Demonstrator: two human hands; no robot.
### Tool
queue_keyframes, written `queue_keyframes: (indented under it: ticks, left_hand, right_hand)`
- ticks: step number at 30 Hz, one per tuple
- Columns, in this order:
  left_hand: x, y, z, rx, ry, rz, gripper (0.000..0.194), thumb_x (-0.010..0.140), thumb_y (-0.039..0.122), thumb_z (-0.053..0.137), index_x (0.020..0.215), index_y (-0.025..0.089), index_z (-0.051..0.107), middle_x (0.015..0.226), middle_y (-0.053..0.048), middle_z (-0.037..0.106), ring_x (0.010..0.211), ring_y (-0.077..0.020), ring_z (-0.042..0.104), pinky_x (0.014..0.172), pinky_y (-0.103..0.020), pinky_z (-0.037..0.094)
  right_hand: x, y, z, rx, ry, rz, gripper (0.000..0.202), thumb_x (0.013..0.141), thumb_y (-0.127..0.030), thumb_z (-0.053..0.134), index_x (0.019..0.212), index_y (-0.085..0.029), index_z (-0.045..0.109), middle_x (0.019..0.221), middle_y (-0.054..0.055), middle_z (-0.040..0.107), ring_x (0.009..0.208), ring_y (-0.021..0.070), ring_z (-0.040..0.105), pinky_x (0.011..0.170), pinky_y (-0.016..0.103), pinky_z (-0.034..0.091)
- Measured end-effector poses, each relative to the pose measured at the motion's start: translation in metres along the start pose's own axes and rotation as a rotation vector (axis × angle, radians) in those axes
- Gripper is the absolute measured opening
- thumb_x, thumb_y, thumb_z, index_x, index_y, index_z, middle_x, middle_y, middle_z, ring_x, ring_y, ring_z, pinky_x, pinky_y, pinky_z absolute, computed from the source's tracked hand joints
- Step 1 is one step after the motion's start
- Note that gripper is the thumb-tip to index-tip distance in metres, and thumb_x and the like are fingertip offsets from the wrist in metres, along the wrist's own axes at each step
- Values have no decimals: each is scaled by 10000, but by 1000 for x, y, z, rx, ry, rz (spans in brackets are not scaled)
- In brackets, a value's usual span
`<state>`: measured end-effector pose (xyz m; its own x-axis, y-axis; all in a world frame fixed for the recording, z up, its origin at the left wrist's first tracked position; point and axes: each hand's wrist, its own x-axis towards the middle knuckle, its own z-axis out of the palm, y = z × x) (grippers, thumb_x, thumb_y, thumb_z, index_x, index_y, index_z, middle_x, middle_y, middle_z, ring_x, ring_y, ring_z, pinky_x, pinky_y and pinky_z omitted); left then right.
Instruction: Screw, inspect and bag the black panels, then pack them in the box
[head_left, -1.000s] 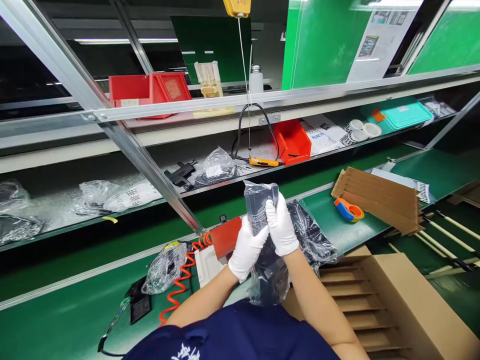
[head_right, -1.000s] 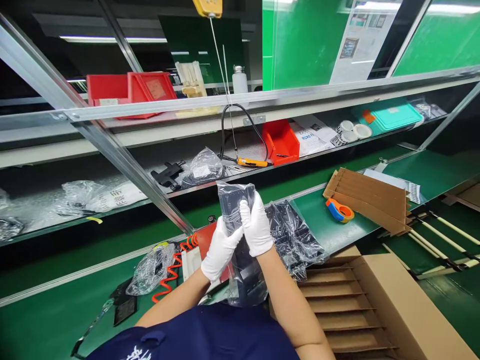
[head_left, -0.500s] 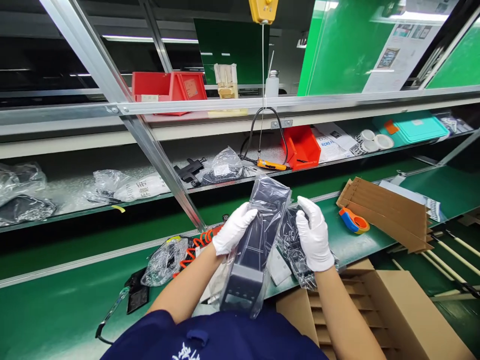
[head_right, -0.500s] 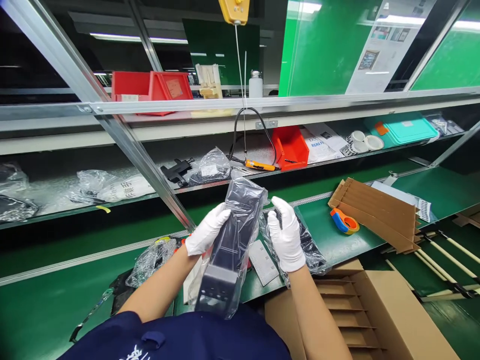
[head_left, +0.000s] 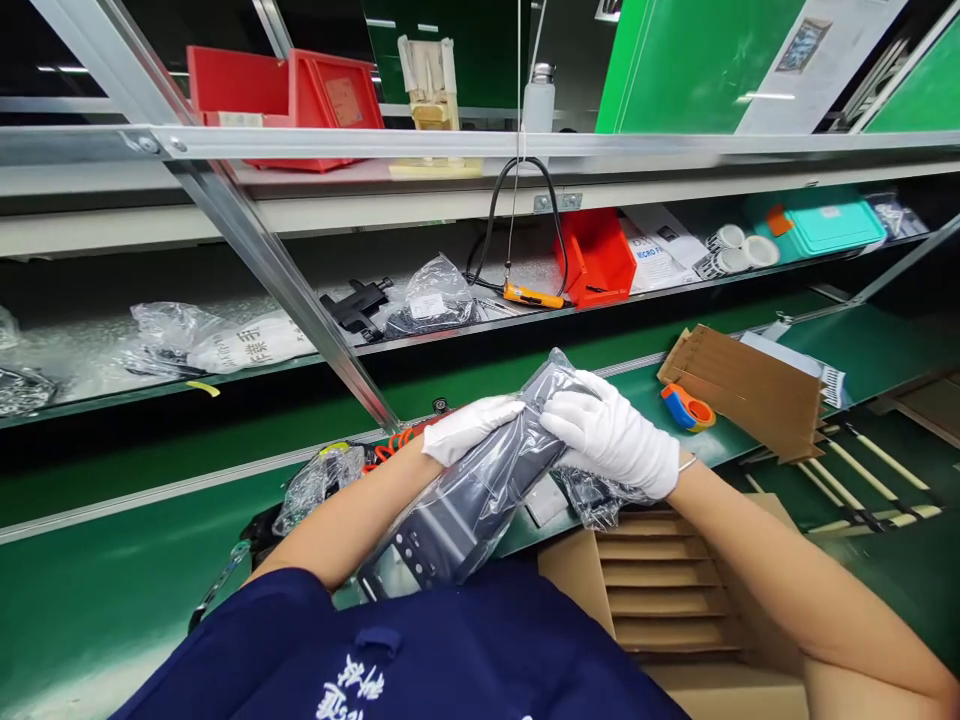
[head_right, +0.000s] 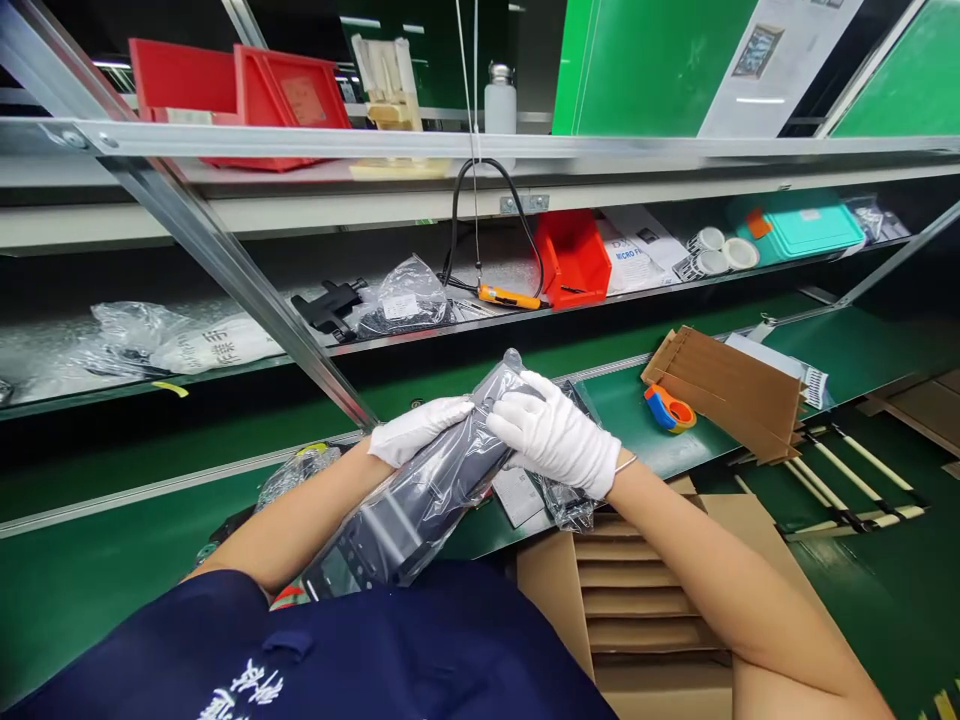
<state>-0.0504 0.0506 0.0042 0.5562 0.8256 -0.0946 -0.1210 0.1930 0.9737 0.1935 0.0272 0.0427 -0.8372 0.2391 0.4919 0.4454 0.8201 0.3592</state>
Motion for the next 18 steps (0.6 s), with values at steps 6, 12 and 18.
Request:
queue_keyframes:
  ticks: [6, 12, 18]
  left_hand:
    - [1, -27, 0, 55, 1, -68, 381, 778, 538, 824, 878, 179, 744, 1000, -58, 774, 1014, -249, 684, 1046, -409, 503]
    - [14, -5, -7, -164, 233, 96, 353, 775, 460, 835, 992, 188, 776, 1042, -72, 794, 975, -259, 729, 978, -423, 578]
    - [15, 24, -54, -446, 884, 604, 350, 985, 450, 597, 1175, 167, 678, 1176, -55, 766, 1061, -202, 726, 1048, -375, 553]
  right_hand:
    - [-6, -6, 19, 95, -226, 12, 102, 914, -241, 629, 943, -143, 636, 857, 40, 601, 842, 145, 505, 1194, 553, 370]
    - [-22, -12, 30, 209, -92, 428, 401, 960, -264, 580, 1356, -210, 624, 1357, 94, 626, 1303, 234, 569, 1289, 631, 305]
    - [-57, -89, 36, 1282, -21, 1043, 476, 993, -560, 541, 1181, -162, 723, 1058, 104, 738, 917, 179, 750, 847, 346, 672]
